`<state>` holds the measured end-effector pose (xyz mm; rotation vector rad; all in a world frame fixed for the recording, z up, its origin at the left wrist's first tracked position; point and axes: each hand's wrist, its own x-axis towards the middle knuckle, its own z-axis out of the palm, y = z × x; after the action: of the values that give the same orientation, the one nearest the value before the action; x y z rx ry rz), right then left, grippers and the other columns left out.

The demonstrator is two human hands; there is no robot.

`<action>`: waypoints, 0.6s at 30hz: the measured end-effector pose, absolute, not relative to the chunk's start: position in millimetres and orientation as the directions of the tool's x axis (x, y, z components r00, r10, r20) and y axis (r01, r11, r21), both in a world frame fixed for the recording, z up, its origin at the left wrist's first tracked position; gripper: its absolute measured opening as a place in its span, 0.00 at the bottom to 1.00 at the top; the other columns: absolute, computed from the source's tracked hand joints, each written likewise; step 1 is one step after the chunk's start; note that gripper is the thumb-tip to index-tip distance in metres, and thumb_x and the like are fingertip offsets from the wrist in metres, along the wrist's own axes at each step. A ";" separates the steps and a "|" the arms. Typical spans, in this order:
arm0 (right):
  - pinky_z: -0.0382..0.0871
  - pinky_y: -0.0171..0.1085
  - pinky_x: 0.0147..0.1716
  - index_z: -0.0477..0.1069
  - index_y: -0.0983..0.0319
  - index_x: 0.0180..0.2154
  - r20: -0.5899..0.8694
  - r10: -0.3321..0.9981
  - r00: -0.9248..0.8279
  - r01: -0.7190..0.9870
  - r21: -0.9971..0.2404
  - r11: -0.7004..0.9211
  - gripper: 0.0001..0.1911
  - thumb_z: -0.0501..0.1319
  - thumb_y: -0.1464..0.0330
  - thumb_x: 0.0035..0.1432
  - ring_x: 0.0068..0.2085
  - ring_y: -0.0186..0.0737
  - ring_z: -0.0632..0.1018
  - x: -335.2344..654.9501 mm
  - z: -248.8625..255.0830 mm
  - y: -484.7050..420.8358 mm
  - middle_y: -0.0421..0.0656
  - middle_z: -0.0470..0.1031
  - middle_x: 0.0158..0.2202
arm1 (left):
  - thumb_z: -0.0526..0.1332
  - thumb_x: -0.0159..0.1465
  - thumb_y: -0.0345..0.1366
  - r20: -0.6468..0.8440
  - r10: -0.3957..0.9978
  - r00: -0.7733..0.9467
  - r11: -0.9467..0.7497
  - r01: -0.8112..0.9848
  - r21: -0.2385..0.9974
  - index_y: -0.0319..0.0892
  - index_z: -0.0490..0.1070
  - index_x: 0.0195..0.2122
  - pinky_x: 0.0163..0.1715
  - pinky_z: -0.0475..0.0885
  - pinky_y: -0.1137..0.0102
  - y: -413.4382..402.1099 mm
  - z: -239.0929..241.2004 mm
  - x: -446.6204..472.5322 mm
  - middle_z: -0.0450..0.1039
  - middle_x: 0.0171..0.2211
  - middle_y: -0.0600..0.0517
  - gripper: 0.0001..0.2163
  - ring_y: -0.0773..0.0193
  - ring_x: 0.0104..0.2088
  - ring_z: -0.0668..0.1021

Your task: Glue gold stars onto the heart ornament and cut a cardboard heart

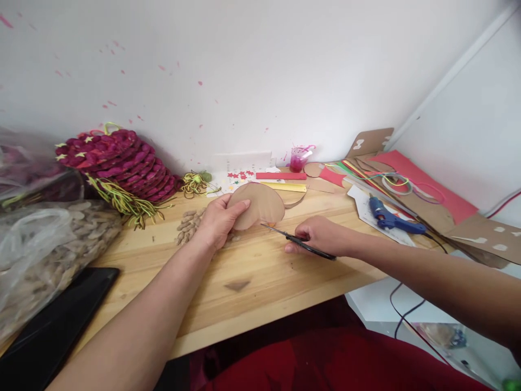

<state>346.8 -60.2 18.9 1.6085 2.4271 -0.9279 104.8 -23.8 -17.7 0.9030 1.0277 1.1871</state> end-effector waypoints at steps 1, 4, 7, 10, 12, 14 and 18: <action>0.49 0.35 0.24 0.60 0.61 0.19 -0.390 0.811 -0.435 0.863 -0.437 0.253 0.33 0.58 0.39 0.53 0.23 0.32 0.59 348.6 19.4 -60.7 0.36 0.57 0.19 | 0.76 0.46 0.40 -0.142 0.988 0.054 0.152 -0.304 0.940 0.38 0.77 0.41 0.27 0.75 0.72 -23.4 -16.1 104.2 0.81 0.34 0.48 0.22 0.63 0.29 0.79; 0.50 0.34 0.23 0.60 0.60 0.20 -0.373 0.841 -0.391 0.862 -0.468 0.194 0.31 0.61 0.41 0.52 0.23 0.32 0.59 351.5 19.5 -65.5 0.35 0.57 0.20 | 0.75 0.45 0.37 -0.119 0.993 -0.003 0.109 -0.379 0.919 0.39 0.77 0.40 0.30 0.76 0.71 -21.6 -9.7 101.1 0.80 0.35 0.49 0.21 0.63 0.31 0.80; 0.51 0.34 0.23 0.64 0.61 0.22 -0.286 0.879 -0.382 0.851 -0.480 0.213 0.29 0.62 0.43 0.53 0.24 0.33 0.63 343.6 19.5 -78.7 0.36 0.64 0.20 | 0.75 0.45 0.36 -0.097 0.994 -0.057 0.063 -0.425 0.903 0.40 0.77 0.40 0.32 0.75 0.72 -19.2 -3.9 96.2 0.80 0.37 0.50 0.20 0.64 0.32 0.79; 0.53 0.34 0.24 0.69 0.61 0.24 -0.188 0.862 -0.471 0.827 -0.434 0.358 0.25 0.65 0.46 0.53 0.24 0.34 0.67 320.9 20.5 -100.1 0.38 0.71 0.22 | 0.75 0.46 0.37 -0.087 0.992 -0.096 0.038 -0.428 0.903 0.42 0.77 0.42 0.30 0.74 0.73 -16.8 -0.6 90.9 0.80 0.38 0.51 0.21 0.65 0.33 0.79; 0.57 0.35 0.27 0.73 0.60 0.28 -0.106 0.816 -0.569 0.771 -0.414 0.484 0.21 0.66 0.49 0.55 0.27 0.37 0.73 300.7 18.5 -115.0 0.41 0.76 0.26 | 0.74 0.46 0.37 -0.081 0.991 -0.108 0.028 -0.427 0.904 0.43 0.77 0.42 0.30 0.74 0.74 -15.5 0.8 87.7 0.80 0.39 0.52 0.21 0.66 0.32 0.79; 0.62 0.35 0.31 0.74 0.61 0.32 -0.017 0.728 -0.686 0.673 -0.395 0.625 0.17 0.65 0.53 0.57 0.31 0.39 0.76 280.8 11.7 -126.6 0.43 0.79 0.31 | 0.75 0.46 0.38 -0.078 0.991 -0.110 0.024 -0.428 0.903 0.43 0.77 0.42 0.30 0.73 0.74 -14.7 2.3 85.3 0.80 0.39 0.52 0.21 0.66 0.33 0.79; 0.65 0.38 0.32 0.75 0.63 0.39 0.014 0.574 -0.819 0.550 -0.268 0.791 0.21 0.61 0.51 0.60 0.33 0.43 0.79 254.9 -10.3 -133.2 0.46 0.81 0.35 | 0.75 0.44 0.37 -0.089 0.987 -0.134 0.020 -0.448 0.894 0.43 0.77 0.40 0.28 0.72 0.75 -14.0 5.4 82.4 0.80 0.39 0.53 0.21 0.66 0.33 0.78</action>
<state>254.9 -133.2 -10.3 0.9630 3.0624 -0.4103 82.4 -14.0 5.4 0.7469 0.9901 1.4593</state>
